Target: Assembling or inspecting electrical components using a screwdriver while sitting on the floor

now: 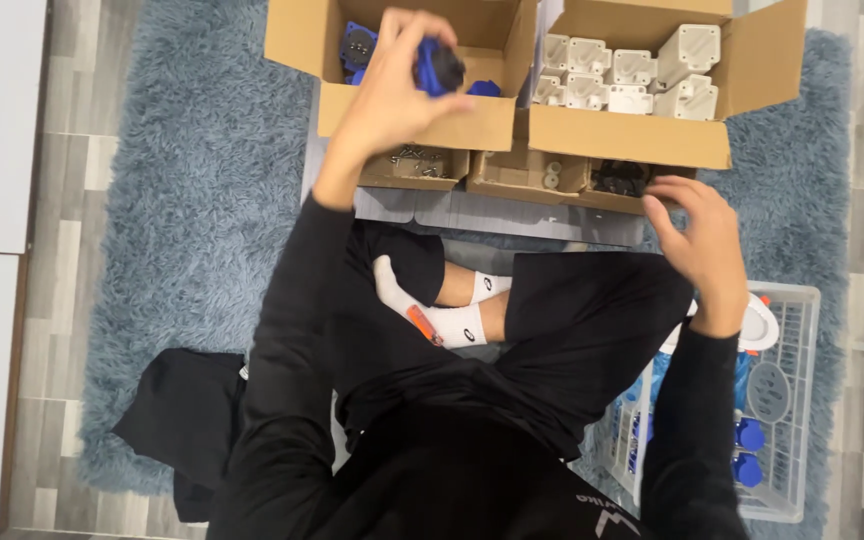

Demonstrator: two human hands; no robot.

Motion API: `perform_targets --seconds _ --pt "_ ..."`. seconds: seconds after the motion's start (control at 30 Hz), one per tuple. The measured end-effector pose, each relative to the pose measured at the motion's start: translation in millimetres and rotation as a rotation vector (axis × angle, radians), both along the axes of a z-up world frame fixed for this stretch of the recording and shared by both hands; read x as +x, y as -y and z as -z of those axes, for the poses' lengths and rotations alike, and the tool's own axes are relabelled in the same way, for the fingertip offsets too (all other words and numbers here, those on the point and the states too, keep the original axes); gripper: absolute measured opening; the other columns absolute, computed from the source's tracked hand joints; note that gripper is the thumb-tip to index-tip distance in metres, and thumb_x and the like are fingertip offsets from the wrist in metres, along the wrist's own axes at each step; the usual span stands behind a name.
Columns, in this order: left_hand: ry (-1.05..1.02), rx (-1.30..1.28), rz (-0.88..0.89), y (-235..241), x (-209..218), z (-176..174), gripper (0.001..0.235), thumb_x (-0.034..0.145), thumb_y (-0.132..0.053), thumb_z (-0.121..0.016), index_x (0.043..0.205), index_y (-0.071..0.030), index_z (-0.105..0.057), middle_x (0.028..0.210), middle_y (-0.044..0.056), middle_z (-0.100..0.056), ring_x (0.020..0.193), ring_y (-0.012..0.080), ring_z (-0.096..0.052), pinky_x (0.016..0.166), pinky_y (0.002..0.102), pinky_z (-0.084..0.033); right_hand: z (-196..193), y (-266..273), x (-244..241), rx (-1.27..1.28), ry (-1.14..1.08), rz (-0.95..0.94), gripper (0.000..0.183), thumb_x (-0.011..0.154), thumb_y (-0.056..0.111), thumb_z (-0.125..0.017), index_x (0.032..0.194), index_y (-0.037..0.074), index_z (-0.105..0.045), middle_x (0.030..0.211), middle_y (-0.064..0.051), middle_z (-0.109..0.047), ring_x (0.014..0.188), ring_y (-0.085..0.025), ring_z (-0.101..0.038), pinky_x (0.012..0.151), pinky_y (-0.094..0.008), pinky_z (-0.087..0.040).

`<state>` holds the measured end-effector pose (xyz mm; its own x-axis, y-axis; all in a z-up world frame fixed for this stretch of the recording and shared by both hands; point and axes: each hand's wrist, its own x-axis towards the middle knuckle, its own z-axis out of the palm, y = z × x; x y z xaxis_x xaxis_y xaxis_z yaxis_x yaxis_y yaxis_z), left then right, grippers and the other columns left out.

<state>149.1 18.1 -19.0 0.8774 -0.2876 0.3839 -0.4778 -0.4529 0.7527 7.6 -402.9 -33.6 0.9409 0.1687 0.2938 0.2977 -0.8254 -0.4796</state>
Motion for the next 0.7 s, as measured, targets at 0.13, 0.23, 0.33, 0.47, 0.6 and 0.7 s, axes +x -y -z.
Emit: perform_targets --seconds 0.13,0.23,0.33,0.47,0.6,0.7 --pt "-0.07 -0.28 0.139 -8.1 -56.2 -3.7 0.071 0.072 -0.013 -0.107 0.124 -0.011 -0.059 0.129 0.006 -0.052 0.113 0.0253 -0.063 0.096 0.038 -0.061 4.9 -9.3 36.7 -0.249 -0.444 -0.006 0.041 0.115 0.028 -0.054 0.126 -0.003 -0.077 0.123 -0.021 -0.078 0.113 -0.044 -0.07 0.097 -0.049 -0.053" --pt "-0.254 -0.464 0.301 1.2 -94.4 3.3 0.073 0.075 -0.01 -0.101 0.13 -0.014 -0.054 0.125 0.008 -0.071 0.118 0.0254 -0.077 0.108 0.043 -0.064 19.5 -13.8 54.1 -0.286 -0.507 0.025 0.043 0.113 0.03 -0.049 0.128 0.002 -0.078 0.133 -0.019 -0.077 0.117 -0.048 -0.068 0.099 -0.052 -0.053" --pt "-0.184 -0.399 0.322 18.2 -107.6 54.7 0.072 0.073 -0.04 -0.108 0.127 -0.014 -0.068 0.13 0.012 -0.059 0.13 0.0315 -0.059 0.116 0.046 -0.046 21.8 -22.6 78.0 -0.327 -0.844 0.07 0.066 0.113 0.054 -0.04 0.148 0.008 -0.071 0.137 -0.038 -0.072 0.137 -0.056 -0.061 0.117 -0.064 -0.045" --pt "-0.283 -0.415 0.374 40.0 -134.0 92.4 0.069 0.074 -0.035 -0.106 0.129 -0.014 -0.069 0.135 0.011 -0.061 0.128 0.0294 -0.061 0.11 0.048 -0.05 21.0 -32.9 95.3 -0.332 -0.933 0.097 0.068 0.108 0.052 -0.04 0.144 0.006 -0.074 0.14 -0.036 -0.071 0.14 -0.055 -0.059 0.121 -0.065 -0.041" --pt "-0.232 -0.299 0.345 50.3 -151.2 121.5 0.07 0.079 -0.044 -0.1 0.135 -0.016 -0.07 0.138 0.008 -0.064 0.127 0.0312 -0.065 0.11 0.046 -0.052 12.4 -47.5 103.5 -0.406 -0.981 0.052 0.083 0.105 0.054 -0.037 0.15 -0.009 -0.066 0.15 -0.043 -0.061 0.146 -0.055 -0.052 0.126 -0.062 -0.039" --pt "-0.191 -0.23 0.31 52.8 -154.5 137.5 0.07 0.083 -0.05 -0.096 0.139 -0.018 -0.071 0.141 0.005 -0.067 0.126 0.0293 -0.066 0.11 0.044 -0.053 2.2 -58.8 105.5 -0.425 -0.966 0.042 0.086 0.104 0.056 -0.04 0.149 -0.014 -0.065 0.151 -0.044 -0.06 0.147 -0.055 -0.052 0.128 -0.062 -0.037"
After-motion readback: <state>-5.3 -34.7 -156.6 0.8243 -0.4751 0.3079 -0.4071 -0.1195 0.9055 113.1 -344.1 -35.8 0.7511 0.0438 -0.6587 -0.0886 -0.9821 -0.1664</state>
